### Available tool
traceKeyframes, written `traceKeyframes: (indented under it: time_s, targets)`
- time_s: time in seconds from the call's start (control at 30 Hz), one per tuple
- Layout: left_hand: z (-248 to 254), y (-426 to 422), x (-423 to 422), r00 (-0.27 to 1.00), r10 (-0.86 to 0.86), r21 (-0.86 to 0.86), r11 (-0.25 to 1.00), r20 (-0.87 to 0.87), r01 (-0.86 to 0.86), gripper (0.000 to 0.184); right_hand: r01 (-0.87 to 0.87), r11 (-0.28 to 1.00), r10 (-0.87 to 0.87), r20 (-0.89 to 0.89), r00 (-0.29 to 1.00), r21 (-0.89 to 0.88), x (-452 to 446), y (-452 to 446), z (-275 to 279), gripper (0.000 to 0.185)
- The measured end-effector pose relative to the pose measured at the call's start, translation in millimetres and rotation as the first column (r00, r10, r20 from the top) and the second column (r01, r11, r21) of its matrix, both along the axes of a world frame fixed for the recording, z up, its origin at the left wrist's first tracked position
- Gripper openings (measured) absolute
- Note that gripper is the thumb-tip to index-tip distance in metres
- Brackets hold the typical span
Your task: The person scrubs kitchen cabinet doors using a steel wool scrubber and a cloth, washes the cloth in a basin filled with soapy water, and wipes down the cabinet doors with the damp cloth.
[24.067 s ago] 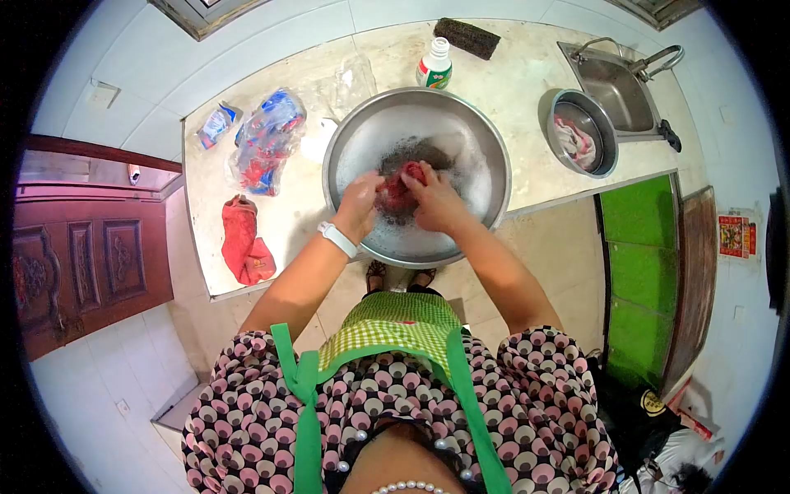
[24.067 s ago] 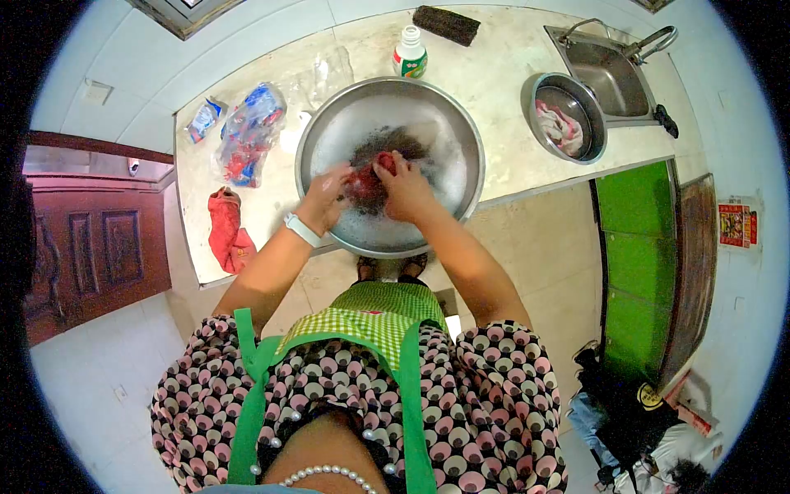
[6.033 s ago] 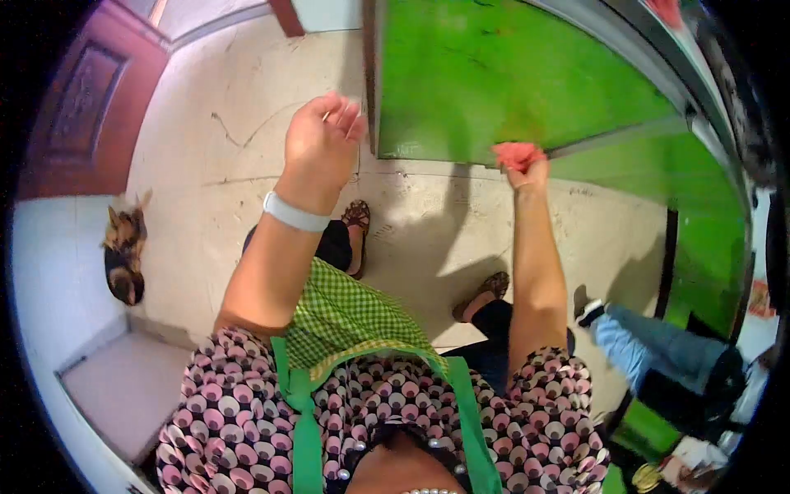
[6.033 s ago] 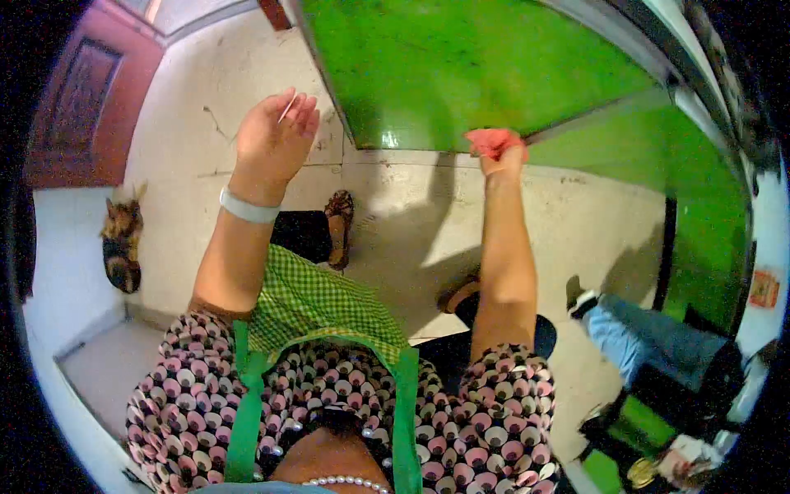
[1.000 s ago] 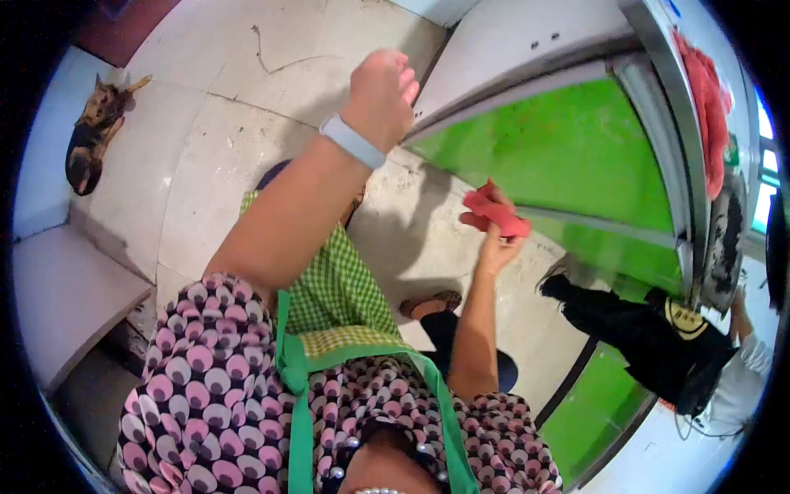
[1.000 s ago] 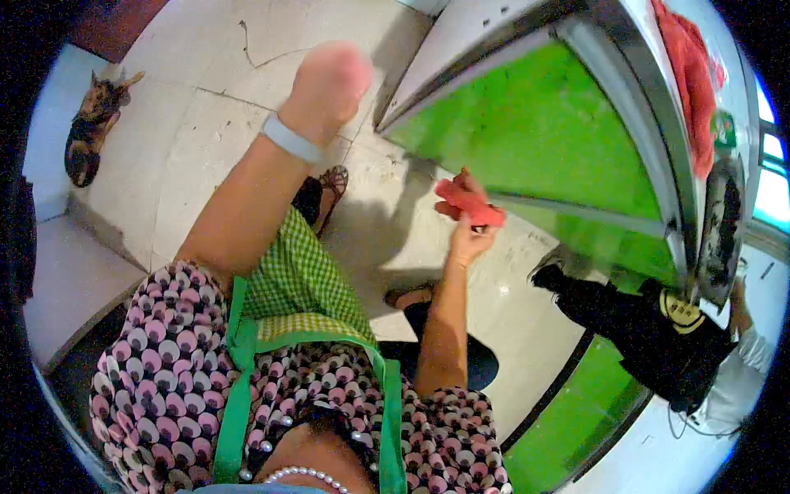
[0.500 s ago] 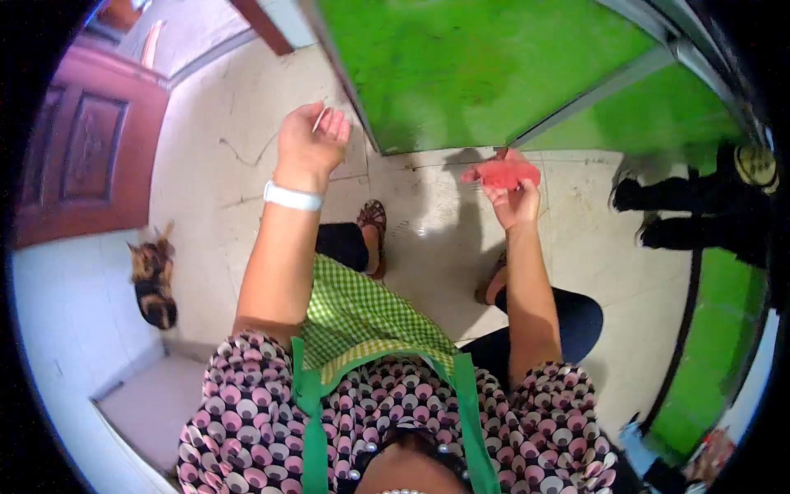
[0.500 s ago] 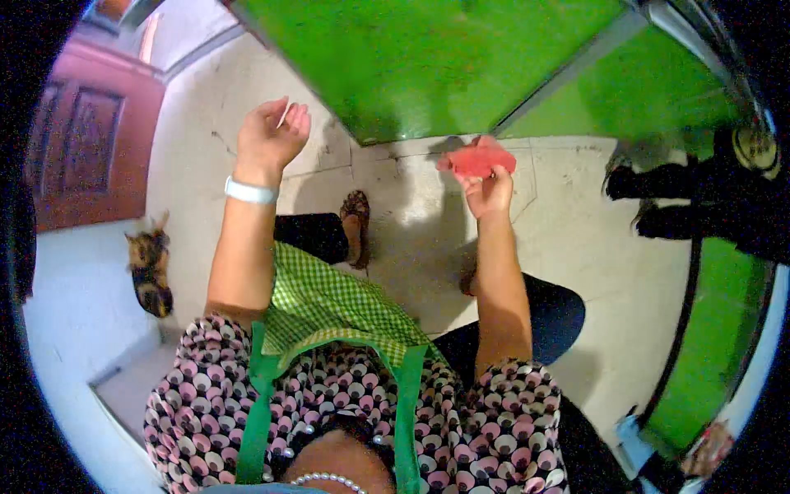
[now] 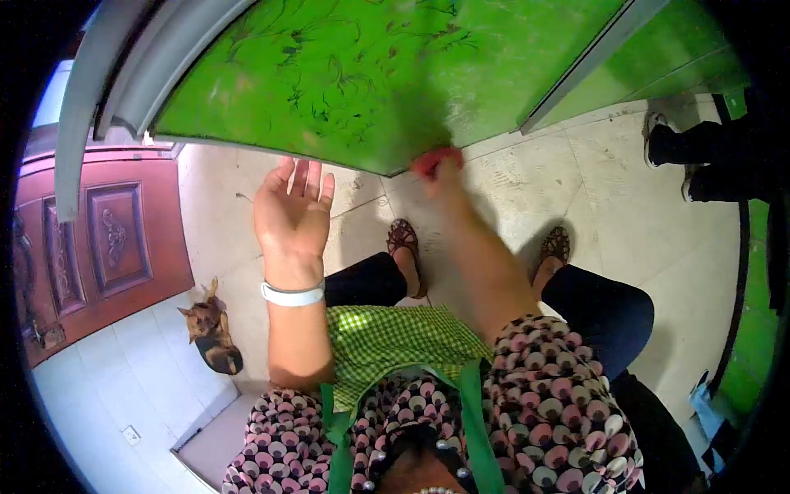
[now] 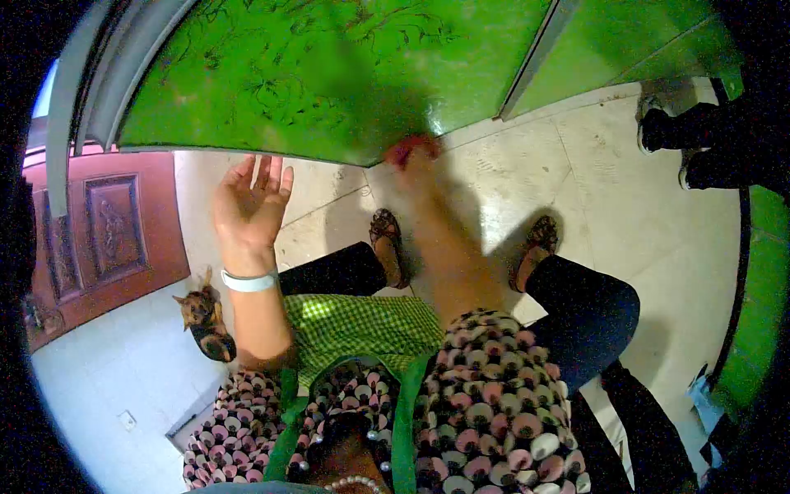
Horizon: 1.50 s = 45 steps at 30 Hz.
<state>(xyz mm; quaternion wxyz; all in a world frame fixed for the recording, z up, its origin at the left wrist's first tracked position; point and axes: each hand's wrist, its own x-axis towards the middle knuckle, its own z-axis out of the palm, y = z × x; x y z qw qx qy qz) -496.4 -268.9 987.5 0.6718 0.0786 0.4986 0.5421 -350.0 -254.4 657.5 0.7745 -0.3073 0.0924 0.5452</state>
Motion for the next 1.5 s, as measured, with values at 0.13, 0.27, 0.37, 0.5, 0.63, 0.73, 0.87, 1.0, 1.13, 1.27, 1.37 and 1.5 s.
traceKeyframes:
  time_s: [0.13,0.27,0.37,0.5,0.63,0.73,0.87,1.0,1.13,1.27,1.37,1.5]
  targets:
    - [-12,5,-6,1.000,0.018,0.013,1.000,0.003,-0.018,0.021,-0.163,0.977,0.129,-0.223,0.966,-0.141,-94,9,35,0.029]
    - [-7,6,1,0.999,0.040,0.010,0.999,0.004,-0.040,0.020,-0.295,0.950,0.240,-0.370,0.898,-0.098,-63,19,33,0.031]
    - [-3,0,-5,1.000,-0.019,0.017,1.000,0.007,0.019,0.028,-0.339,0.912,0.370,-0.104,0.923,0.230,-2,-3,19,0.033]
    - [-5,-1,-14,0.994,-0.069,-0.051,0.996,0.084,0.073,0.025,0.125,0.975,-0.178,-0.310,0.934,-0.186,83,-6,50,0.019]
    - [-10,2,-10,0.986,-0.111,-0.122,0.985,0.123,0.126,0.019,0.248,0.949,-0.259,0.034,0.965,0.194,126,-8,33,0.007]
    - [-6,1,3,0.994,-0.081,-0.153,0.984,0.069,0.091,0.019,0.201,0.979,-0.201,0.028,0.979,-0.009,80,-7,28,0.008]
    - [-5,-4,14,0.999,-0.050,-0.110,0.993,0.018,0.052,0.019,-0.010,0.998,0.002,-0.114,0.994,-0.066,-40,14,28,0.011]
    - [-5,-4,6,0.990,-0.133,-0.069,0.989,-0.039,0.130,0.019,-0.120,0.908,-0.107,-0.501,0.859,-0.400,-78,10,122,0.014]
    - [-2,-3,10,0.997,-0.065,-0.081,0.995,-0.037,0.062,0.020,-0.315,0.889,0.145,-0.449,0.881,-0.332,-4,37,35,0.009]
    - [-2,0,3,0.995,-0.092,-0.089,0.992,0.032,0.094,0.022,-0.172,0.982,0.122,0.413,0.903,0.085,114,-15,49,0.017]
    - [0,-1,3,0.995,-0.094,-0.104,0.990,0.044,0.098,0.024,-0.080,0.959,0.017,0.229,0.973,0.271,176,-15,59,0.016]
    - [1,-4,11,0.992,-0.125,-0.075,0.989,0.003,0.125,0.024,0.031,0.983,-0.019,-0.067,0.998,0.180,174,-9,37,0.013]
